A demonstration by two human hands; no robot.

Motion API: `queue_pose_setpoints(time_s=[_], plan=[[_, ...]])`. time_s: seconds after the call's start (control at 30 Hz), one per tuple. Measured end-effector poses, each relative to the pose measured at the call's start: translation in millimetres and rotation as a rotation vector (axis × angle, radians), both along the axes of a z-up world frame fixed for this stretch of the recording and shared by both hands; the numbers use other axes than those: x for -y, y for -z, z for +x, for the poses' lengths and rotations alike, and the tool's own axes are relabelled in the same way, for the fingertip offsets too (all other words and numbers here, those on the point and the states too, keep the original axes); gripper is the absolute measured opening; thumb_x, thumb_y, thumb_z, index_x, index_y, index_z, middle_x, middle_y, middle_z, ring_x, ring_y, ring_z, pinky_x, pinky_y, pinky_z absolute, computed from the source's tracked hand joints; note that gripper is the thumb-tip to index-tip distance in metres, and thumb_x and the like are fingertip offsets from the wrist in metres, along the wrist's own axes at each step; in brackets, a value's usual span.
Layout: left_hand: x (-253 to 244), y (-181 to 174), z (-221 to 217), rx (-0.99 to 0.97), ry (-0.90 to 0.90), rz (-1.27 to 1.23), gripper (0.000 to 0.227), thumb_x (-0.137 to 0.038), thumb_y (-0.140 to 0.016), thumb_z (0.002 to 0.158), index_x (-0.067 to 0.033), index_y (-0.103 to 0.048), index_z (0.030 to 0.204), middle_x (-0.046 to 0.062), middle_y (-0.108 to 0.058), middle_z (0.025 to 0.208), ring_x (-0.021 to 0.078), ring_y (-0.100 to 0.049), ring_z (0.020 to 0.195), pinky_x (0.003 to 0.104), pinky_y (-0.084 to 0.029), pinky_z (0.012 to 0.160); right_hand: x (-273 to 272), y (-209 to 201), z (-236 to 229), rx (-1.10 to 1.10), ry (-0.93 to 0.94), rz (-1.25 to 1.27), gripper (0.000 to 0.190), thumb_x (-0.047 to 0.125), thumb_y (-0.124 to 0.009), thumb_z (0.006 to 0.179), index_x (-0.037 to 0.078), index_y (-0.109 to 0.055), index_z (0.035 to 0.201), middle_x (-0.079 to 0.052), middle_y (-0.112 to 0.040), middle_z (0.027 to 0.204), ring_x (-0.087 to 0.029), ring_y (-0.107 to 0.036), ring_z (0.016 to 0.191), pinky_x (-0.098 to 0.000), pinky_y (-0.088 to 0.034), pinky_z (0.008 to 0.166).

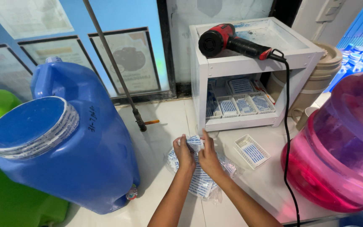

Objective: The person repeatedly picks up small white packets from a plastic bag on the table and places them into a white plastic basket inside a small cabinet. The person continues this process throughout the clip.

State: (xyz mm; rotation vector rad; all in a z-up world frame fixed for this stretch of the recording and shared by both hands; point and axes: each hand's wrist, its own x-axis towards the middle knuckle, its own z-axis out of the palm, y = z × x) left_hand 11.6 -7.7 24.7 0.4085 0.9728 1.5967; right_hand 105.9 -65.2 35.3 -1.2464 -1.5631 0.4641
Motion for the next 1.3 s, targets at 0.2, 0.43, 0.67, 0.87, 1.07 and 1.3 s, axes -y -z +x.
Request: queue_pose_setpoints(time_s=[0.2, 0.43, 0.67, 0.87, 1.07, 1.3], plan=[[12, -25, 7, -0.139, 0.085, -0.070, 0.047, -0.040, -0.068, 0.097, -0.0040, -0.049, 0.121, 0.006, -0.051, 0.107, 0.0124, -0.052, 0.085, 0.033, -0.050, 0.069, 7, -14, 3, 0.056, 0.025, 0.034, 0.065, -0.008, -0.047, 0.089, 0.007, -0.038, 0.151, -0.022, -0.043, 0.143, -0.040, -0.050, 0.131, -0.0440, -0.046, 0.106], [12, -32, 18, 0.011, 0.130, 0.017, 0.040, -0.021, -0.068, 0.092, -0.0081, -0.046, 0.122, 0.011, -0.056, 0.092, 0.0169, -0.054, 0.072, 0.033, -0.044, 0.054, 9, -26, -1, 0.004, 0.050, 0.139, 0.060, 0.001, -0.056, 0.094, 0.007, -0.042, 0.152, -0.019, -0.044, 0.132, -0.034, -0.052, 0.118, -0.0410, -0.045, 0.101], [6, -17, 26, 0.107, 0.273, 0.062, 0.023, -0.030, -0.067, 0.100, -0.0084, -0.058, 0.100, 0.000, -0.053, 0.077, 0.0083, -0.049, 0.060, 0.025, -0.039, 0.046, 14, -23, 6, -0.122, 0.192, 0.167, 0.026, 0.012, -0.049, 0.105, 0.003, -0.064, 0.124, -0.014, -0.053, 0.119, -0.027, -0.059, 0.107, -0.0347, -0.049, 0.094], [6, -35, 49, 0.113, 0.346, -0.003, 0.024, -0.032, -0.069, 0.097, -0.0143, -0.057, 0.087, -0.005, -0.050, 0.069, 0.0067, -0.044, 0.055, 0.025, -0.034, 0.044, 1, -33, 14, -0.536, 0.336, 0.094, 0.027, 0.017, -0.044, 0.104, 0.001, -0.062, 0.116, -0.010, -0.063, 0.113, -0.020, -0.059, 0.108, -0.0312, -0.044, 0.096], [9, -53, 65, 0.051, 0.461, -0.053, 0.024, -0.033, -0.070, 0.095, -0.0158, -0.059, 0.084, -0.005, -0.050, 0.069, 0.0066, -0.046, 0.060, 0.024, -0.038, 0.050, -3, -17, 39, -0.437, 0.452, 0.093, 0.026, 0.020, -0.044, 0.107, 0.000, -0.059, 0.102, -0.010, -0.058, 0.100, -0.021, -0.055, 0.095, -0.0329, -0.045, 0.090], [7, -49, 102, 0.059, 0.500, -0.001, 0.035, -0.035, -0.072, 0.096, -0.0136, -0.052, 0.078, -0.004, -0.049, 0.066, 0.0079, -0.046, 0.056, 0.025, -0.040, 0.047, 10, -23, 70, -0.474, 0.469, 0.024, 0.028, 0.019, -0.036, 0.111, 0.002, -0.060, 0.111, -0.013, -0.060, 0.107, -0.023, -0.057, 0.103, -0.0330, -0.044, 0.096]])
